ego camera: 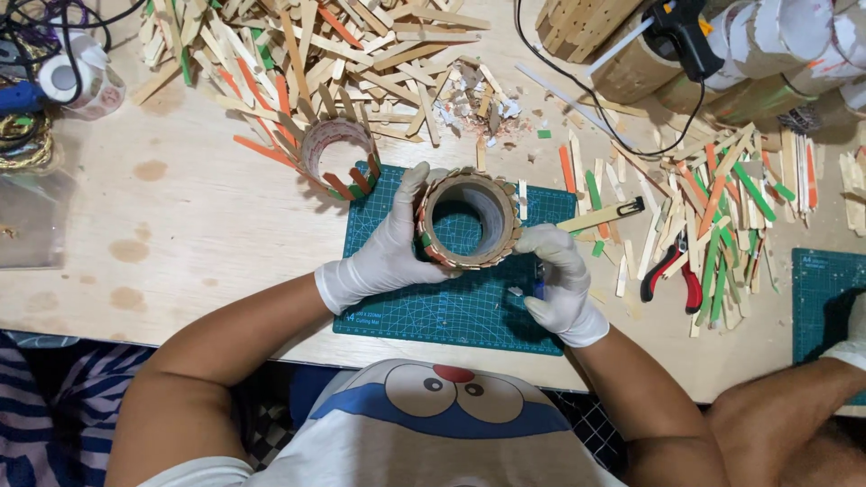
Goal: Trimming the edges of popsicle sticks glued to a cardboard tube using nippers
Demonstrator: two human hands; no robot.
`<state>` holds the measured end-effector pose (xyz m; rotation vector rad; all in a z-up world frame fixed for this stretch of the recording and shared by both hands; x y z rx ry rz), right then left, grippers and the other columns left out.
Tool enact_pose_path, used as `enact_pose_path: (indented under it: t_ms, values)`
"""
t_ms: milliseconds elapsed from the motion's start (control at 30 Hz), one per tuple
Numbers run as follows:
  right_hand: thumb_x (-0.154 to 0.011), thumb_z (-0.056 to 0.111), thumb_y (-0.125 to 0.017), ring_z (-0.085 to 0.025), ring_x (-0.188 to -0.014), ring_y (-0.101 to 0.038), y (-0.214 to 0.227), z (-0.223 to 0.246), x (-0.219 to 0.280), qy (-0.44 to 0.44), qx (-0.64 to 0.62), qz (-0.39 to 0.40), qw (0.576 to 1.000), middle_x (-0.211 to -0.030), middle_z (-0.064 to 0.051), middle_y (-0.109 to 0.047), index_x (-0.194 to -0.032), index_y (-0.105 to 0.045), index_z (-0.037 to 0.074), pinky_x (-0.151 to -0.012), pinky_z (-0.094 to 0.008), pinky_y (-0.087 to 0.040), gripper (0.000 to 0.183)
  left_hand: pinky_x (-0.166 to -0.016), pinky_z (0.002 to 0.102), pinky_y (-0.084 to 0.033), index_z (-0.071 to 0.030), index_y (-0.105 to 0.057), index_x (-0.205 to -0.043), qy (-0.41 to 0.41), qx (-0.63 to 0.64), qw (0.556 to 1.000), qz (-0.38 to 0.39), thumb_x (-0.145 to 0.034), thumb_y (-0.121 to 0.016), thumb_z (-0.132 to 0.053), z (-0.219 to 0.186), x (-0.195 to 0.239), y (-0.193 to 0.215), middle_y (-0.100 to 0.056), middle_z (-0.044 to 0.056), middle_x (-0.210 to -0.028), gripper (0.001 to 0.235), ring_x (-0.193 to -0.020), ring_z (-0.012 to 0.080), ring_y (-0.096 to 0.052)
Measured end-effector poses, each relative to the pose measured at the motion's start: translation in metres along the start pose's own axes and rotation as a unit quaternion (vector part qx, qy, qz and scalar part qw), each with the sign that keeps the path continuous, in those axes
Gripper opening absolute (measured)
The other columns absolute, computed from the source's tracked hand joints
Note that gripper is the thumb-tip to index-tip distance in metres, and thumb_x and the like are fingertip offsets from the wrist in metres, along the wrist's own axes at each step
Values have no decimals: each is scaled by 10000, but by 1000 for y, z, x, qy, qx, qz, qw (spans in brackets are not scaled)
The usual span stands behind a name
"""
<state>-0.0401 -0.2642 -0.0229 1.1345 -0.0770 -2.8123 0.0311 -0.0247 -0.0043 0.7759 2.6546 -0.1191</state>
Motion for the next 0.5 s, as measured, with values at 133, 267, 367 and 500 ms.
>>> enact_pose_path:
  t_ms: [133, 267, 367, 500]
  values:
    - [-876, 520, -736, -355, -1062, -570, -6, -2, 0, -9, 1, 15, 1000, -1155, -213, -587, -1245, -536, 48, -941, -474, -449, 632, -1222, 551, -274, -46, -50, -1573, 17, 8, 1000, 13, -669, -926, -34, 1, -1, 1, -389, 232, -1524, 1259, -1439, 389, -406]
    - [-917, 533, -688, -367, -1135, -538, -10, -2, 2, -14, -6, 45, 999, -1201, -213, -556, -1319, -521, 47, -1000, -486, -422, 651, -1238, 534, -244, -64, -105, -1561, 29, -8, 1000, 4, -619, -976, -197, 10, 8, 6, -285, 203, -1562, 1290, -1468, 366, -328]
    - [-931, 518, -667, -378, -1167, -512, -7, -1, 3, -36, -37, 66, 997, -1217, -237, -529, -1367, -486, 20, -1029, -507, -400, 687, -1254, 515, -197, -72, -132, -1558, 35, -53, 998, -16, -575, -1020, -344, 16, 14, 8, -210, 177, -1551, 1353, -1479, 352, -272]
    - [-908, 465, -687, -426, -1209, -523, 4, -2, 2, -85, -116, 101, 984, -1243, -325, -524, -1374, -467, -75, -1073, -548, -391, 746, -1243, 547, -189, -43, -171, -1528, 48, -84, 995, -12, -618, -998, -295, 7, 10, 6, -247, 204, -1478, 1255, -1442, 398, -290]
Point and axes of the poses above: each hand's wrist, its own x-axis away from the middle knuckle, its own y-axis out of the back of the hand, z = x × y, the point moved 4 cm from there along -x, towards the middle knuckle
